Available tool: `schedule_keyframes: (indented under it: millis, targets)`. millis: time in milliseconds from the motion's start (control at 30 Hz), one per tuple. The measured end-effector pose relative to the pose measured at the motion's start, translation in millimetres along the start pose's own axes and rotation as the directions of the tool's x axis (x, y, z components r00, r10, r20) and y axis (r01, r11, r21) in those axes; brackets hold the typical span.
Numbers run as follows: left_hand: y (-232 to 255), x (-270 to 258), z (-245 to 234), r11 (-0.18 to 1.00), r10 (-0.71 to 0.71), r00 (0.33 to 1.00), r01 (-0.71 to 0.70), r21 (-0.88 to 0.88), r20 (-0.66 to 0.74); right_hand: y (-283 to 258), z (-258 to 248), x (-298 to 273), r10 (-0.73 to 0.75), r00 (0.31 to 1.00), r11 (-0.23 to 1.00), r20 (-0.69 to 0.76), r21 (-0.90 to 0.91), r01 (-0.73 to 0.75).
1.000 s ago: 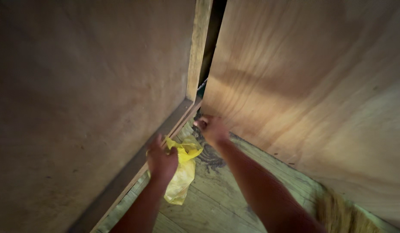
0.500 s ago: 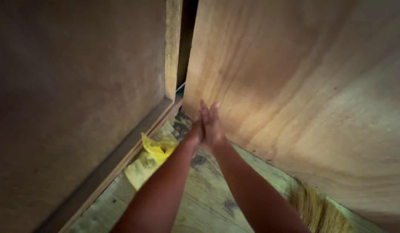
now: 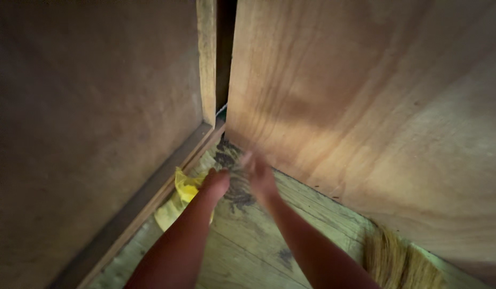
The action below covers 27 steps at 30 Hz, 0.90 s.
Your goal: The person sweeps debris into a corner using a broom, then picks up various pieces of trash by hand and places them into a yellow plastic bag. They continue sweeping the remaining dust and dirt into the bag.
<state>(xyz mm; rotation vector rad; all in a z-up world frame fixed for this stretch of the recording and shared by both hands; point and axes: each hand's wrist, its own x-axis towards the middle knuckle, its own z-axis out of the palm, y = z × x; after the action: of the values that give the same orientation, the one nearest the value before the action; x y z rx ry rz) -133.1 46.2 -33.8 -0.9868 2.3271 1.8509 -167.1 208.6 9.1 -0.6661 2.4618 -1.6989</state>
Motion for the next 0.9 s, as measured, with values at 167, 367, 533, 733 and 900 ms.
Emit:
schedule_keyframes:
  millis: [167,367,533,733,900]
  targets:
    - [2,-28,-42,0.833,0.336,0.938,-0.339,0.436,0.087,34,8,-159,-0.001,0.376,0.851,0.927,-0.197,0.487]
    - [22,-99,-65,0.115,0.733,0.667,-0.315,0.942,0.134,-1,-11,-244,0.208,0.326,0.822,0.922,-0.346,0.452]
    - [34,-109,-91,0.18,0.311,0.94,-0.203,0.962,0.14,-21,-20,-246,0.279,0.385,0.805,0.88,-0.433,0.405]
    - [42,-119,-131,0.574,0.7,0.712,-0.508,0.642,-0.062,-28,-21,-262,0.344,0.395,0.797,0.852,-0.487,0.356]
    - [66,-129,-164,0.556,0.808,0.572,-0.66,0.505,-0.14,-34,-24,-265,0.388,0.393,0.782,0.834,-0.524,0.339]
